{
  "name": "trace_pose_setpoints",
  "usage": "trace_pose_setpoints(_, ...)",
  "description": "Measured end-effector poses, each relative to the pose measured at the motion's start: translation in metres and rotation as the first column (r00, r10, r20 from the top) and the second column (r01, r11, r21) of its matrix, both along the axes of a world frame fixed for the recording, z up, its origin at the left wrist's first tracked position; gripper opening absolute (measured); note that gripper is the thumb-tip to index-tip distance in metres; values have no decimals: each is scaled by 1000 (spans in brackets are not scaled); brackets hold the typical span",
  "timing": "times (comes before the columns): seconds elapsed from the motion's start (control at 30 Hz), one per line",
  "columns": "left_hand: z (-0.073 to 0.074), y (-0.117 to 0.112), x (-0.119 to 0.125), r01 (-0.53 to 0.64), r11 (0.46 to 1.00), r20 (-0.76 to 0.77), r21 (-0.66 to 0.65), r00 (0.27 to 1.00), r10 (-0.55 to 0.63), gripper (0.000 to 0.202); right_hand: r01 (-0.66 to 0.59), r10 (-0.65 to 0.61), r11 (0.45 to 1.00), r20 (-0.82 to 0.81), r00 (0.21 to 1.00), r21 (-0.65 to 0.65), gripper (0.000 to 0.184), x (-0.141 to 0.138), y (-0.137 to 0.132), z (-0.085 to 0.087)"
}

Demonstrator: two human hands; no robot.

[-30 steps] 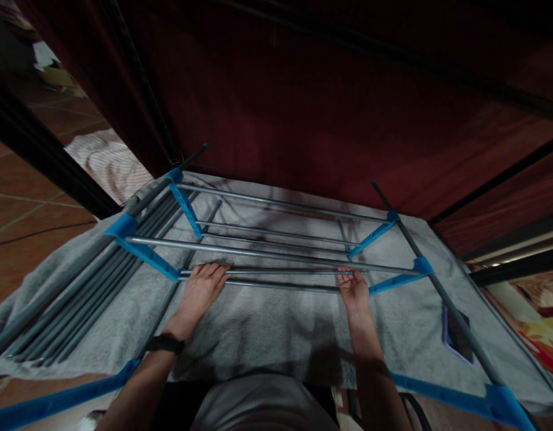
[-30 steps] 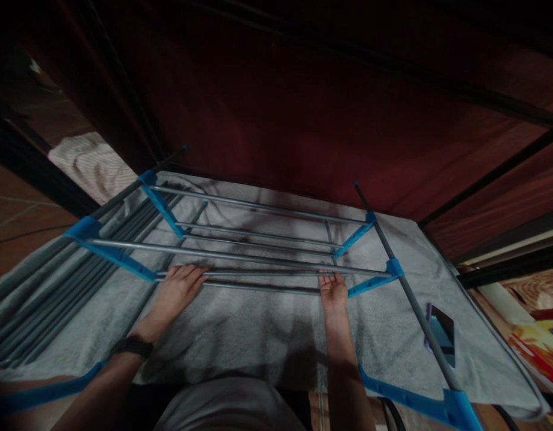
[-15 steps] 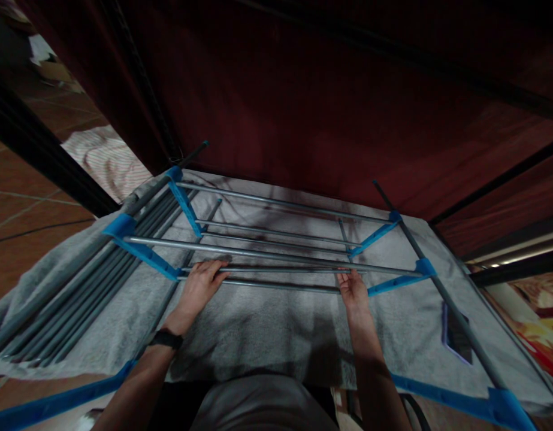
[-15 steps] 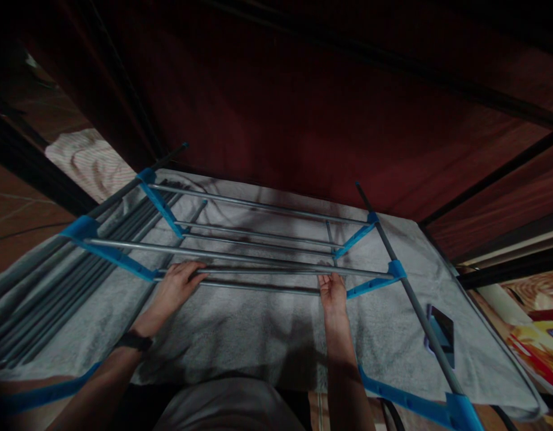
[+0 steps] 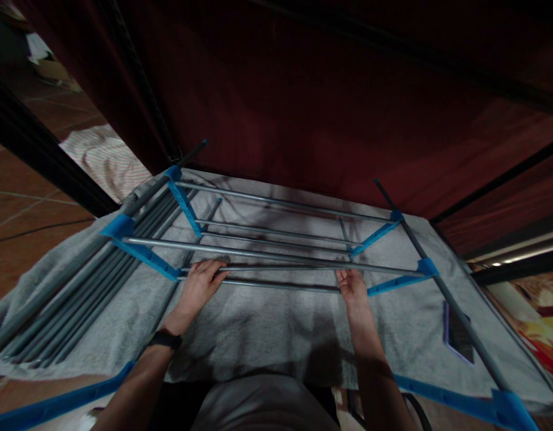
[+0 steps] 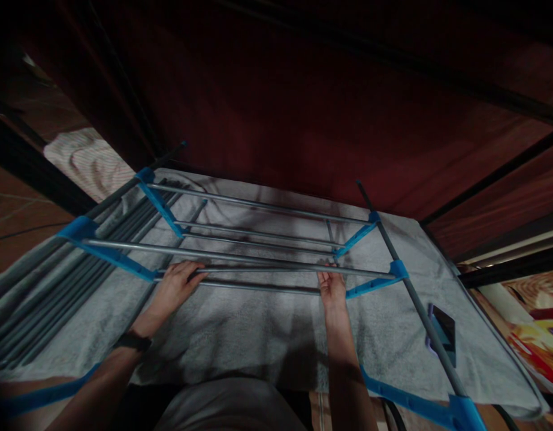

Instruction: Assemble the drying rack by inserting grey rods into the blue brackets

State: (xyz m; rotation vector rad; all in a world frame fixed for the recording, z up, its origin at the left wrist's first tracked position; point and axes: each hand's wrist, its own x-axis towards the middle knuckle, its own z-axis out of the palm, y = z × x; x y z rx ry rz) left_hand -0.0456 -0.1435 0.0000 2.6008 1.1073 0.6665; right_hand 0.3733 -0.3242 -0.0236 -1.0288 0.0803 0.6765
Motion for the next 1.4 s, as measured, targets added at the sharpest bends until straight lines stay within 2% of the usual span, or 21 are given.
trace_pose_setpoints(0.33, -5, 4, -1, -6, 1000, -10, -7, 1000, 6, 34, -13, 13, 1000, -15, 1000, -12, 24, 2, 3, 2)
trace_pose_setpoints(0.67, -9, 11, 1, -34, 999, 42, -19, 998, 35, 27, -33, 33, 999, -11, 999, -13, 19, 3, 7, 0)
trace_pose_setpoints(0.83, -13, 13, 1, -62, 998, 51, -30, 997, 64, 27, -31, 31, 1000, -5, 1000, 4, 18, 4, 12, 2)
trace_pose_setpoints(1.03, -9, 13, 2, -55, 997, 32, -47, 998, 56, 28, -10, 10, 1000, -13, 1000, 15, 16, 6, 18, 1)
trace_pose_setpoints(1.4, -12, 11, 1, -86, 996, 44, -21, 995, 86, 27, -37, 37, 995, 5, 999, 93, 19, 3, 14, -1)
